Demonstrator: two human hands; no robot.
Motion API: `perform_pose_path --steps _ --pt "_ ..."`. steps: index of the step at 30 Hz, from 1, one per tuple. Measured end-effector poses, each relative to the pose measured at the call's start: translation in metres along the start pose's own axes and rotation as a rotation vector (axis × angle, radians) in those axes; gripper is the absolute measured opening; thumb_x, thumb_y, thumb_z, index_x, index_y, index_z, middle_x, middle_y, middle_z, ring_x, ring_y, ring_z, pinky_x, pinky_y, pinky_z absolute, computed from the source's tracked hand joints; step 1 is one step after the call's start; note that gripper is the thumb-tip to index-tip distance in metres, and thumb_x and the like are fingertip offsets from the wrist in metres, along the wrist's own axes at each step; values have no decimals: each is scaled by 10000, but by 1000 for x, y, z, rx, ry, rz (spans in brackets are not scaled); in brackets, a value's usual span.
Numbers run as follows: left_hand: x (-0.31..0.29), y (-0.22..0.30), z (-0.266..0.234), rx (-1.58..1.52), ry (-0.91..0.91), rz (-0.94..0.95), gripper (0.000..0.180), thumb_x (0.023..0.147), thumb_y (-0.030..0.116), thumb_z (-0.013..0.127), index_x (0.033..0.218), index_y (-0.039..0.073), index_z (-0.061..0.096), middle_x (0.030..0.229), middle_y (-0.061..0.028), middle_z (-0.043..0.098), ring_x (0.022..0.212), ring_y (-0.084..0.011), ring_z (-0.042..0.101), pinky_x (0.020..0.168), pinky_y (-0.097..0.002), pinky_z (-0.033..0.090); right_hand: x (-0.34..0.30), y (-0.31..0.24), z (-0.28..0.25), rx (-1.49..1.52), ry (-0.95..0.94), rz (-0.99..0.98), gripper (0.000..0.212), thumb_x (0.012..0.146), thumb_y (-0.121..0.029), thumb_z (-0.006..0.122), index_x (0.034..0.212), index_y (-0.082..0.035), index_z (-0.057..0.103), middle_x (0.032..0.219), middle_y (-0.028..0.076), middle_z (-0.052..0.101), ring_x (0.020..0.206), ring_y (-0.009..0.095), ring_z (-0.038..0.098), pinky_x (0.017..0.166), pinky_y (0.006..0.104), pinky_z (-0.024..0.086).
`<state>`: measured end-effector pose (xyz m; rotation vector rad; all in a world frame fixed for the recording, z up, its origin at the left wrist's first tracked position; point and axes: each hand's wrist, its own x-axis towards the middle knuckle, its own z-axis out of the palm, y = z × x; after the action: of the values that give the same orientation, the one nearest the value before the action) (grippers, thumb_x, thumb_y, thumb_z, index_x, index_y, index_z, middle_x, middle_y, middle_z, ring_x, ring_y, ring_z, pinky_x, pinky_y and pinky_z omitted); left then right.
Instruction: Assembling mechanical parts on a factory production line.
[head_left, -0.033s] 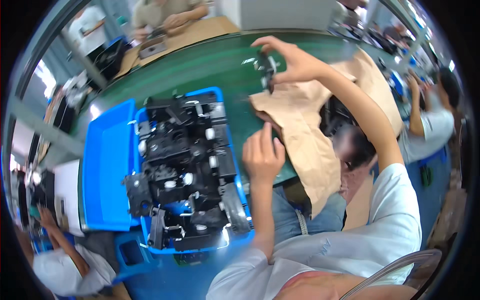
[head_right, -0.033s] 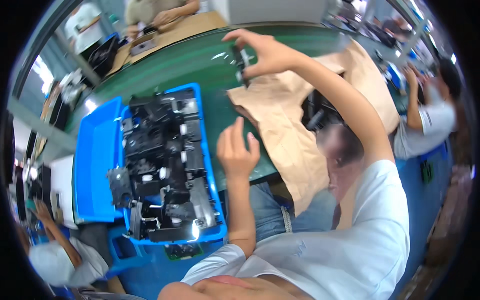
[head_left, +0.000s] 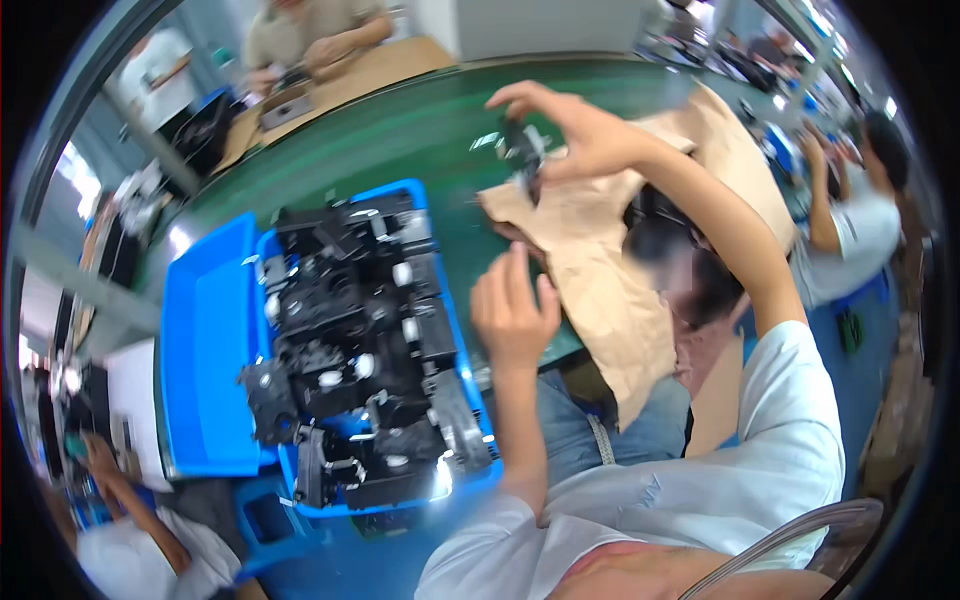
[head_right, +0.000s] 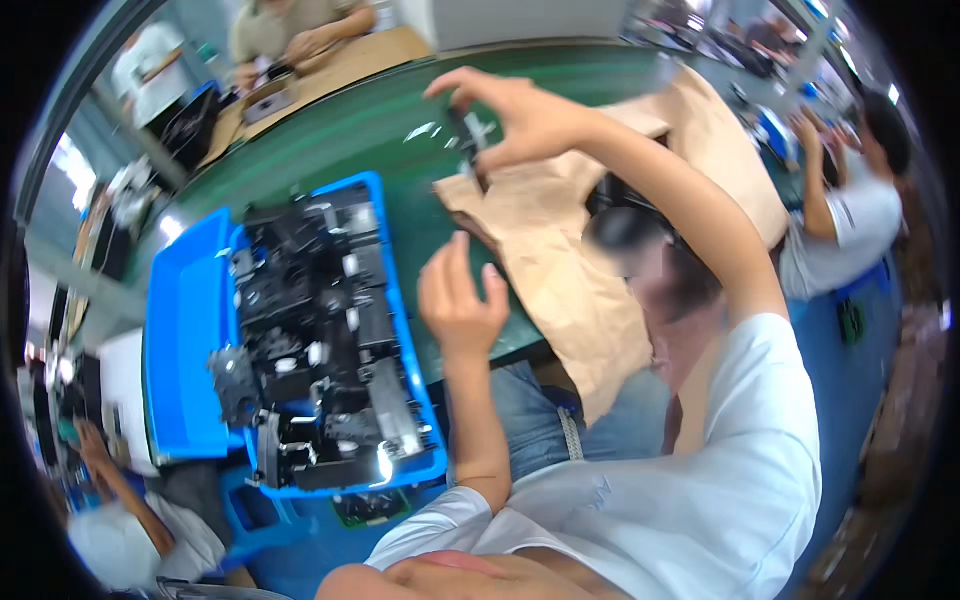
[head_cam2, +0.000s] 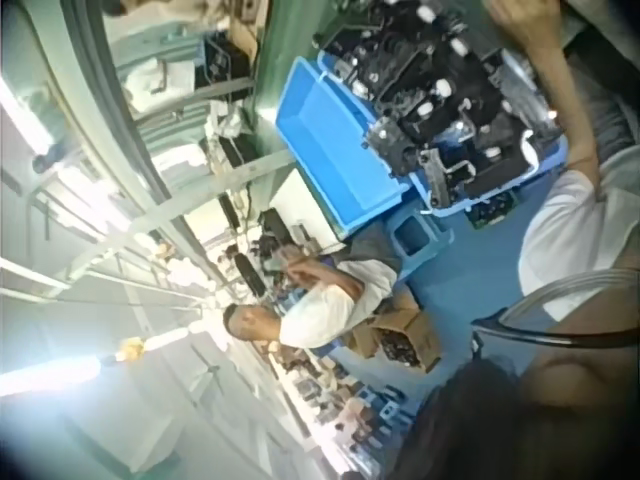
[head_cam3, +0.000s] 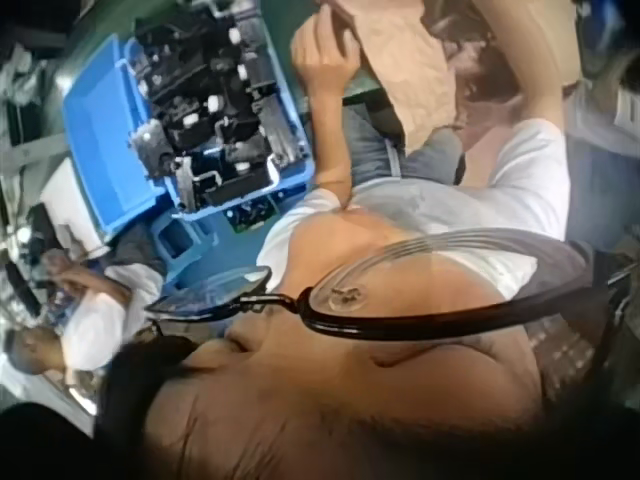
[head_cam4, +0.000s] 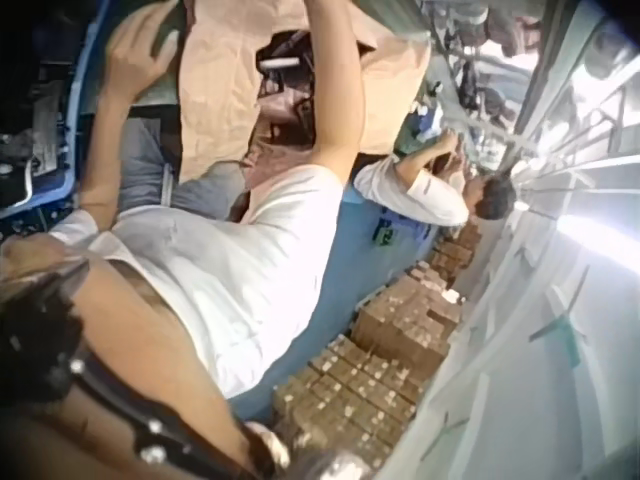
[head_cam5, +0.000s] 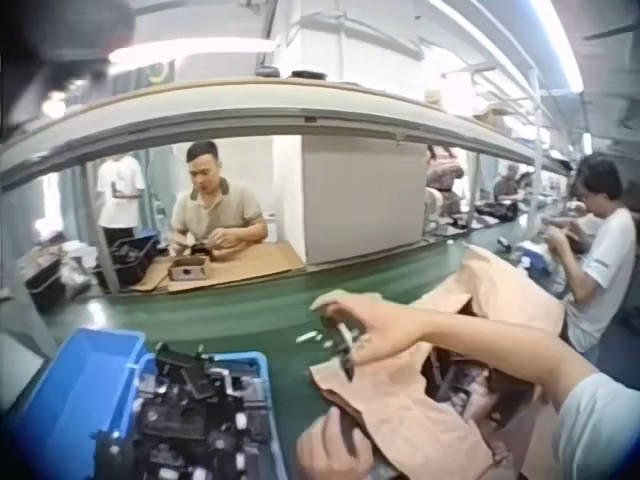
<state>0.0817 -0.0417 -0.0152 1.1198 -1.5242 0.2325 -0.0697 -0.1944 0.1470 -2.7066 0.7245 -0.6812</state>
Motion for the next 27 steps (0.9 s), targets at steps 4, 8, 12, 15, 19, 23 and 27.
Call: perform_pose_path --steps 4,8,12,15,19,23,27 --pt "5 31 -2 -456 -85 -215 703 758 160 741 1361 -82 472 1280 -236 567 1016 -331 595 886 -394 485 -67 -65 -4 246 -142 31 858 648 -121 724 1420 -124 351 1117 183 608 1090 342 595 940 417 461" --pt "-5 49 8 -851 -328 -338 736 775 135 816 1370 -86 444 1277 -157 573 1144 -227 573 991 -350 441 -110 -100 -1 253 -74 142 810 672 -153 714 1410 -119 382 1136 188 583 1130 329 571 949 401 464" --pt "-12 64 12 -955 -311 -445 706 768 54 818 1357 -72 451 1305 -169 571 1172 -231 572 1036 -350 421 -150 -102 -3 480 133 349 708 773 -167 708 1406 -103 399 1209 180 542 1166 276 553 978 392 462" --pt "-15 62 14 -924 -286 -404 680 785 58 824 1345 -71 459 1313 -206 587 1186 -238 574 1050 -351 412 -204 -79 -26 477 414 493 587 815 -39 656 1365 -55 455 1186 118 578 1101 215 583 970 348 475" --pt "-12 60 7 -843 -195 -441 727 743 151 875 1302 -115 493 1189 -169 612 1090 -238 594 998 -358 443 -309 -26 -8 -258 420 717 511 708 -44 697 1208 -17 596 1084 127 633 987 229 615 902 317 494" --pt "-13 58 6 -878 -193 -541 637 769 171 856 1241 -89 517 1127 -138 610 1048 -211 590 968 -341 447 -351 -19 9 -324 389 874 643 697 -130 737 1310 -58 559 1248 146 606 1184 298 567 1030 374 423" --pt "-8 63 4 -889 -189 -561 577 778 162 840 1199 -82 531 1121 -133 615 1034 -204 594 948 -332 454 -357 -15 17 -480 244 872 791 644 -199 770 1390 -193 507 1403 77 507 1348 281 410 1145 536 216"
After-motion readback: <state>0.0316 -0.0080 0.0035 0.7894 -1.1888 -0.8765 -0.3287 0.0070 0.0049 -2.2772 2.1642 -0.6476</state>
